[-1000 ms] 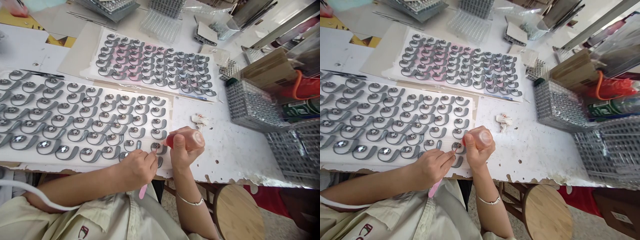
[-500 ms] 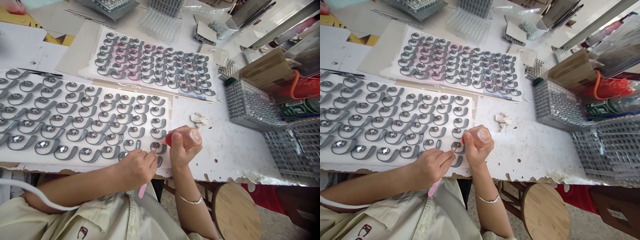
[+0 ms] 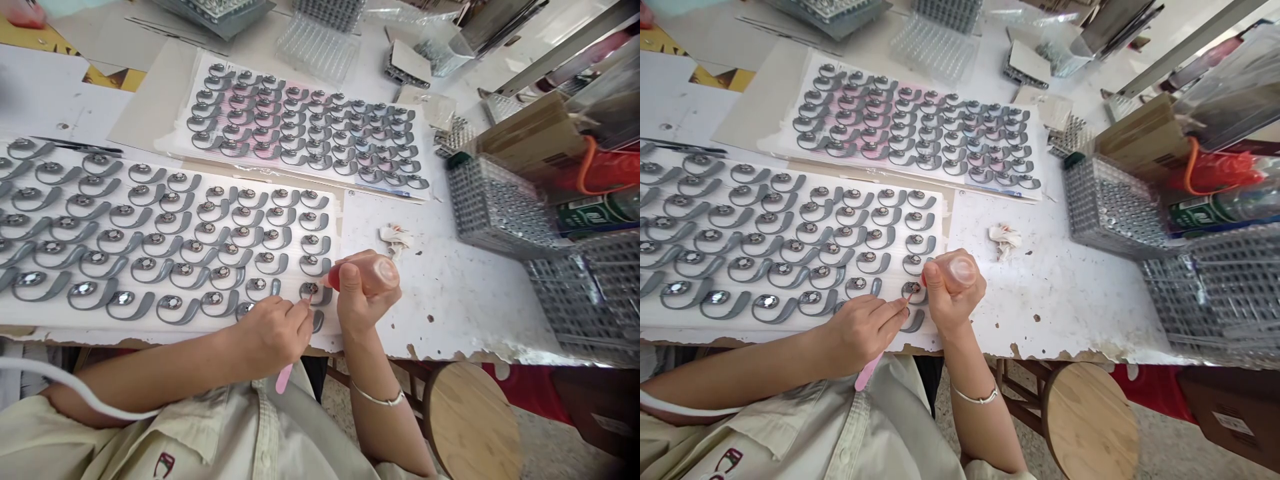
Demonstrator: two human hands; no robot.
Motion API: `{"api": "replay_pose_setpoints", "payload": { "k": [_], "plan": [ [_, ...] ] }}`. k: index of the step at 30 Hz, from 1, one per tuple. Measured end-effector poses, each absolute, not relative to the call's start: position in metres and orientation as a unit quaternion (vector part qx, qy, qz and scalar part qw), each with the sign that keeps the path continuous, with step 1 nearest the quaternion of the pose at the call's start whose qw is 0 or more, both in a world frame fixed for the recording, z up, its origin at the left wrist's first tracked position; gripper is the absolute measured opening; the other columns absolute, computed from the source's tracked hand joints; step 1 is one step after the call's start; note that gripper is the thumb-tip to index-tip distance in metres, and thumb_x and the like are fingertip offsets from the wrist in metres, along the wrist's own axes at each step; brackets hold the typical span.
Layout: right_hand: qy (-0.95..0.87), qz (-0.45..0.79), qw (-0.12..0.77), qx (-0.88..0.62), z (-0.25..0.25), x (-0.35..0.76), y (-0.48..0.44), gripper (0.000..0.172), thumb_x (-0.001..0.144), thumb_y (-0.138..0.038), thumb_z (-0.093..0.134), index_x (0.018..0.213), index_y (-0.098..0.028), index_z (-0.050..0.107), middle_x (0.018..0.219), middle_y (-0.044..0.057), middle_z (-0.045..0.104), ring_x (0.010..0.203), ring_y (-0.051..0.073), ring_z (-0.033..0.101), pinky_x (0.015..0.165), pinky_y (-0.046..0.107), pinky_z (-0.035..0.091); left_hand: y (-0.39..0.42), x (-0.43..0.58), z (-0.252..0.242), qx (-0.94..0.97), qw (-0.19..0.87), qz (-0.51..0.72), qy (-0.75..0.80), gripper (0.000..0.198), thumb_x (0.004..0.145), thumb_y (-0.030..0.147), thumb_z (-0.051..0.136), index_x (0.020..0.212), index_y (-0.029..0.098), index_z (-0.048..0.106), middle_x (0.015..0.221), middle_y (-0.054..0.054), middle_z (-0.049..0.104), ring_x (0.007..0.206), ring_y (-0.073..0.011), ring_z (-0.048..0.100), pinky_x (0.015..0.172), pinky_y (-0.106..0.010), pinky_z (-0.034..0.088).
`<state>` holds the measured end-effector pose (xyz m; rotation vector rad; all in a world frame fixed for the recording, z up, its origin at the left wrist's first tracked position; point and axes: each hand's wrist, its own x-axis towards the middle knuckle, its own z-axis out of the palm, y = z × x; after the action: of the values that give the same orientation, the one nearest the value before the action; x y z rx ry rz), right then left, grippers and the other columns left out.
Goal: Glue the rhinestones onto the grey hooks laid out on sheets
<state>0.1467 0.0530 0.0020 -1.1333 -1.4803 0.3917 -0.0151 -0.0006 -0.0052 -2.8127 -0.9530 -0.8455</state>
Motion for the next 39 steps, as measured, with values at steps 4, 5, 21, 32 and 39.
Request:
{"api": "replay_pose_setpoints", "payload": {
  "k": [4,5,21,32,39],
  "plan": [
    [-0.643,0.153,0.570,-0.489,0.003,0.148,0.053,0.034,0.088,-0.034,0.062,0.058,-0.020,0.056,0.054,0.001,0.059,0.056,0.016,0.058,0.054,0.033,0.048,-0.001,-0.017,-0.004,-0.919,0.021,-0.256,-0.300,0.017,0.089,0.008,0.049,0.097,0.002,0.064,0.092,-0.019,0.069,0.060,-0.0175,0.062,0.050,-0.030,0.051],
    [-0.645,0.149,0.569,-0.488,0.003,0.148,0.053,0.035,0.089,-0.033,0.062,0.057,-0.020,0.056,0.054,0.001,0.059,0.056,0.016,0.058,0.055,0.033,0.049,-0.001,-0.017,-0.004,-0.919,0.018,-0.255,-0.300,0.017,0.089,0.008,0.049,0.097,0.002,0.063,0.092,-0.019,0.069,0.061,-0.0177,0.062,0.050,-0.030,0.051],
    [-0.645,0.154,0.577,-0.476,0.004,0.151,0.049,0.023,0.086,-0.020,0.064,0.064,-0.019,0.057,0.057,-0.002,0.056,0.053,0.013,0.055,0.054,0.031,0.047,0.006,-0.019,0.008,-0.902,-0.015,-0.309,-0.300,0.022,0.089,0.004,0.042,0.094,0.003,0.063,0.085,-0.016,0.072,0.061,-0.0180,0.066,0.049,-0.028,0.054],
    [-0.661,0.134,0.580,-0.457,0.005,0.152,0.050,0.024,0.086,-0.018,0.065,0.065,-0.019,0.054,0.058,-0.002,0.056,0.053,0.012,0.053,0.050,0.028,0.045,0.008,-0.019,0.007,-0.896,-0.036,-0.318,-0.307,0.024,0.092,0.008,0.040,0.096,0.004,0.063,0.084,-0.014,0.072,0.061,-0.0174,0.066,0.049,-0.029,0.055],
    [-0.665,0.149,0.579,-0.448,0.002,0.153,0.049,0.025,0.084,-0.014,0.066,0.063,-0.019,0.054,0.059,-0.001,0.056,0.054,0.013,0.055,0.052,0.030,0.045,0.008,-0.019,0.008,-0.897,-0.036,-0.316,-0.308,0.026,0.092,0.008,0.038,0.094,0.005,0.063,0.084,-0.014,0.072,0.062,-0.0172,0.067,0.050,-0.029,0.055]
  ]
}}
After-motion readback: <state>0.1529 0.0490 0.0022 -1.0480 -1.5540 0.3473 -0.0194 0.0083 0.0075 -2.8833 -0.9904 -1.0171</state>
